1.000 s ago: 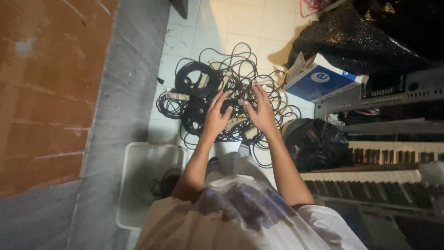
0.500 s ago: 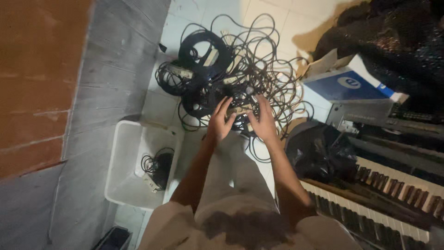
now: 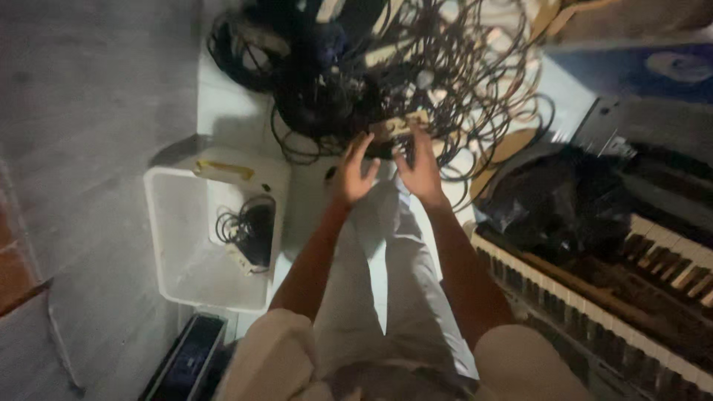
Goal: The person untangles and sorts a pile of black cables and power strips, placing some into a white plastic bin while leaving others on the floor.
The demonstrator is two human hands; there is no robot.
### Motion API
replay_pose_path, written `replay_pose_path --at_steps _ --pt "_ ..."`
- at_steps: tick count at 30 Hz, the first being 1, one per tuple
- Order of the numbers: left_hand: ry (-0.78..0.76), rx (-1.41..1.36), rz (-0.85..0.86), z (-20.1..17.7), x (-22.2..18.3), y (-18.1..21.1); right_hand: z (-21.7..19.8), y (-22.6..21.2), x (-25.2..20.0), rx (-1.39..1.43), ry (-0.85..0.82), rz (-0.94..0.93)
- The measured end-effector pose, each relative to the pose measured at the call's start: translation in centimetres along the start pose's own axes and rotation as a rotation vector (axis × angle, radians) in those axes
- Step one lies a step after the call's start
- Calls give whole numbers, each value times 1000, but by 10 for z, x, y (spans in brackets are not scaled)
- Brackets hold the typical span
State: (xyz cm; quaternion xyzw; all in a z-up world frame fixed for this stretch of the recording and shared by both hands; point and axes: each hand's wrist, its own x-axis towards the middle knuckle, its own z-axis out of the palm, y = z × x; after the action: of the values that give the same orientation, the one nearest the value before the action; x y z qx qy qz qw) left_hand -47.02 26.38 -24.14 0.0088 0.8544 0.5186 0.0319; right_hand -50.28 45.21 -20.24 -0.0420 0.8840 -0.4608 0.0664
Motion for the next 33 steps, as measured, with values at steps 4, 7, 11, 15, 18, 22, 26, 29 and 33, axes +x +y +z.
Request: replay_pose_path --at_steps 4,7,11,15,18,22,26,29,33 --pt "-88 -49 -167 23 -2 -59 30 42 0 72 -121 258" --pt "-83 -53 -190 43 -10 -96 48 76 -1 -71 -128 82" --pt "-165 38 -238 68 -24 -137 78 120 -12 24 -129 182" --pt "-294 3 -549 90 -39 -173 113 174 -22 28 -259 448" --pt "-301 135 -483 105 -44 -198 145 219 -31 -374 -83 -81" --pt "-283 87 -404 122 -45 -217 179 265 -49 -105 -197 252" --pt "-320 5 -540 131 -40 -226 215 293 -44 -14 -264 481" --pt "-314 41 -504 139 -35 -236 235 303 -32 204 -215 546" --pt "-267 65 -482 147 -36 -252 256 296 -9 257 -143 658"
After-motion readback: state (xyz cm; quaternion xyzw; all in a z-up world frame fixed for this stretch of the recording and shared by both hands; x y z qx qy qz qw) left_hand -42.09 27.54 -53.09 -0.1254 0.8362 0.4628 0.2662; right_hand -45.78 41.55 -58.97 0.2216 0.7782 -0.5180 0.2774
